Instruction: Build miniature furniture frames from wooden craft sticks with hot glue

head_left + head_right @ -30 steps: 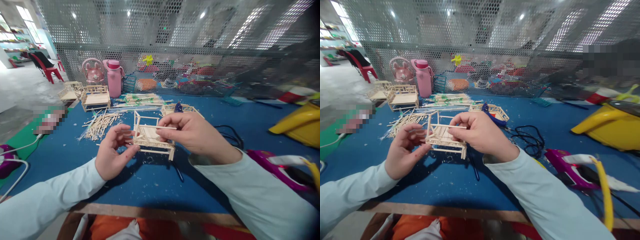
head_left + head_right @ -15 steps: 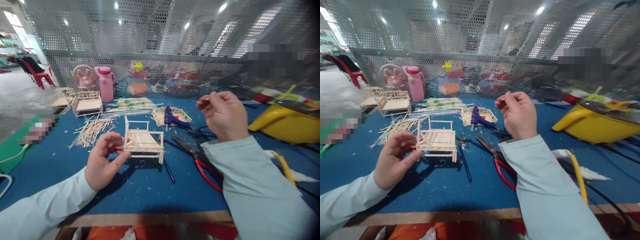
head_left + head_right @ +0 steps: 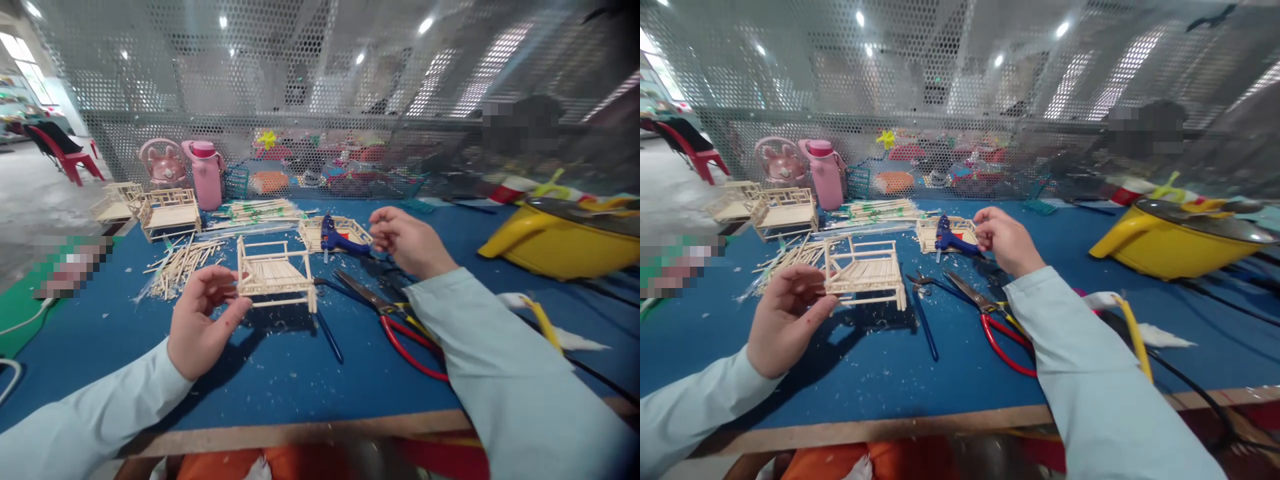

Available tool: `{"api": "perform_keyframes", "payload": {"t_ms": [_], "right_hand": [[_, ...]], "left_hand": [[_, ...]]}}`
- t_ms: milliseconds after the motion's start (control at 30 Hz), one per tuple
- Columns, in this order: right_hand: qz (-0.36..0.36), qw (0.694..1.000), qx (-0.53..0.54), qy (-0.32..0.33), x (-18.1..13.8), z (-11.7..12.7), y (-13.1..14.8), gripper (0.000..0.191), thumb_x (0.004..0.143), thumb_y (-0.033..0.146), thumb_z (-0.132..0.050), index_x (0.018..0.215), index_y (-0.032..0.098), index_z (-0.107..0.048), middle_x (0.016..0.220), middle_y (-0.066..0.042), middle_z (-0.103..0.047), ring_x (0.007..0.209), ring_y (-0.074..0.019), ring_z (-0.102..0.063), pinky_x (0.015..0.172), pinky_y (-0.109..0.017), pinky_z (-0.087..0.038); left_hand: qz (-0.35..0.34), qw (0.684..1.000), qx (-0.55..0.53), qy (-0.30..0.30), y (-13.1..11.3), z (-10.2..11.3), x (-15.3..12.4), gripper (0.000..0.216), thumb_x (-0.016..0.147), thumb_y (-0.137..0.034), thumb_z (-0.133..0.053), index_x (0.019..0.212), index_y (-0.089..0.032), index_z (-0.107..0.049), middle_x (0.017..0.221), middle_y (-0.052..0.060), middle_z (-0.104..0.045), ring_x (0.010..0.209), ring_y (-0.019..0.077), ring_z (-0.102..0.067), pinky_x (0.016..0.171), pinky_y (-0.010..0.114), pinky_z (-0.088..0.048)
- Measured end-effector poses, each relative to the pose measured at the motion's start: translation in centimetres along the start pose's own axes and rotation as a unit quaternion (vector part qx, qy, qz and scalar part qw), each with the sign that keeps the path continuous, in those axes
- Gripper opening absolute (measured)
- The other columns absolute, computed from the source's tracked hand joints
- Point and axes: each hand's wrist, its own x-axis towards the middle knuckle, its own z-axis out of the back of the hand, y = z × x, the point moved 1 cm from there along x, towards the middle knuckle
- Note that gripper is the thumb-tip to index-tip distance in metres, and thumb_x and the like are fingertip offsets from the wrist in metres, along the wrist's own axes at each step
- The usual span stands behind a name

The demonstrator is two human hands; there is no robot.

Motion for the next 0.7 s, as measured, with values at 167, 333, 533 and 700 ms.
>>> {"api": "perform_keyframes", "payload": {"t_ms": [167, 333, 533, 700], "right_hand": [[-0.007, 0.995, 0.094, 0.026, -1.8, -2.3, 0.5, 0.012, 0.063, 0.014, -0.044, 0.073, 0.021, -0.042, 0.058, 0.006, -0.046, 0.045, -0.0067, -0.041, 0.043, -0.020, -0.033], [0.002, 0.995, 0.103, 0.015, -2.5, -3.6, -0.4, 0.016, 0.072, 0.022, -0.053, 0.085, 0.021, -0.042, 0.064, 0.004, -0.059, 0.043, -0.0071, -0.045, 0.040, -0.019, -0.034], [0.040, 0.998, 0.055, 0.014, -5.0, -4.0, 0.4, 0.019, 0.082, 0.033, -0.051, 0.095, 0.020, -0.044, 0.086, -0.005, -0.069, 0.062, -0.0119, -0.061, 0.050, -0.023, -0.045], [0.220, 0.967, -0.081, 0.096, -14.3, -5.5, 4.2, 0.035, 0.092, 0.020, -0.037, 0.126, 0.025, -0.042, 0.120, -0.008, -0.063, 0.111, -0.0182, -0.059, 0.091, -0.038, -0.047]], "left_hand": [[-0.014, 0.999, -0.024, 0.027, 1.4, -0.6, 0.8, 0.034, 0.074, -0.017, -0.068, 0.101, -0.019, -0.046, 0.101, 0.006, -0.065, 0.083, 0.0113, -0.065, 0.077, 0.026, -0.055], [0.053, 0.995, -0.013, 0.083, 3.7, -0.8, 1.3, 0.037, 0.075, -0.018, -0.064, 0.105, -0.018, -0.042, 0.100, 0.008, -0.063, 0.082, 0.0131, -0.066, 0.080, 0.032, -0.054], [0.084, 0.985, 0.108, 0.106, 2.9, 0.6, 0.2, 0.072, 0.070, -0.020, -0.065, 0.133, -0.019, -0.029, 0.138, 0.021, -0.038, 0.091, 0.0196, -0.063, 0.077, 0.039, -0.055], [0.116, 0.983, 0.135, 0.044, -2.3, 1.6, -5.4, 0.044, 0.081, -0.029, -0.059, 0.123, -0.019, -0.050, 0.119, 0.013, -0.055, 0.101, 0.0231, -0.058, 0.084, 0.038, -0.051]]}}
